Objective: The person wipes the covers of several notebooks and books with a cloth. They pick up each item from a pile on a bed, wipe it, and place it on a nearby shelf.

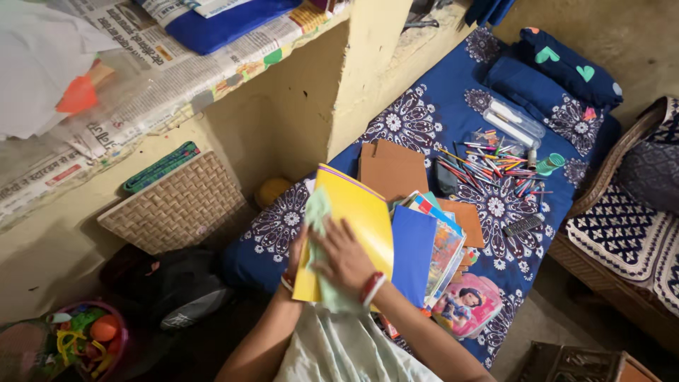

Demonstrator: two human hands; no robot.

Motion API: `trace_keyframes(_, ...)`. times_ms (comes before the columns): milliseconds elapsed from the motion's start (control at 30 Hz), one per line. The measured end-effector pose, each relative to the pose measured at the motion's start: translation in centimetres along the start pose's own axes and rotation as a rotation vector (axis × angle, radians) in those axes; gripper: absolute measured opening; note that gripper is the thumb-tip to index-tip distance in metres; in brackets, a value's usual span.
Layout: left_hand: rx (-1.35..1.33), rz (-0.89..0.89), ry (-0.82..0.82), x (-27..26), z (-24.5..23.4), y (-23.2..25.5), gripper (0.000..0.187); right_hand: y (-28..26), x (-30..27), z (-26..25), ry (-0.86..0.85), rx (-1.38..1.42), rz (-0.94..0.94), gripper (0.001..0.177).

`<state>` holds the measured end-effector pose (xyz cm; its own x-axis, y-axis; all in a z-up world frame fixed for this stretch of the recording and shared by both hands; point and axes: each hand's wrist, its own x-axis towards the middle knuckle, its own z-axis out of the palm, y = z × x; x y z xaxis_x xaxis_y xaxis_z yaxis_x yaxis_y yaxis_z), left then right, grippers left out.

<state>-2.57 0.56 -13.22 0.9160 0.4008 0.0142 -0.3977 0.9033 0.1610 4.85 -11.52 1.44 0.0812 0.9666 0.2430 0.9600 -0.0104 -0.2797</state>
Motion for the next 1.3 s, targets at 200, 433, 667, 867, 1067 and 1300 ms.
trace_keyframes(200,0.019,-0.189,-0.147,-2.4,4.7,0.7,0.058,7.3,2.7,0.5,0.246,0.314,0.342,0.057)
trace_keyframes(433,0.055,-0.082,-0.077,-2.8,7.0,1.9,0.06,19.2,-3.2,7.9,0.157,0.599,0.61,0.039)
trace_keyframes(667,0.14,0.107,0.029,-3.0,8.9,3.5,0.053,18.7,-10.2,9.7,0.154,0.244,0.565,0.082)
trace_keyframes(867,0.073,0.048,0.149,-2.6,9.7,4.3,0.051,11.0,-8.0,4.8,0.486,0.283,0.431,0.086)
trace_keyframes(1067,0.513,0.231,0.12,-2.4,6.5,3.1,0.053,8.4,-5.8,1.4,0.402,0.374,0.348,0.044)
trace_keyframes(1300,0.007,-0.056,0.167,-2.0,0.2,4.1,0.065,8.8,-7.8,4.7,0.281,0.534,0.495,0.036)
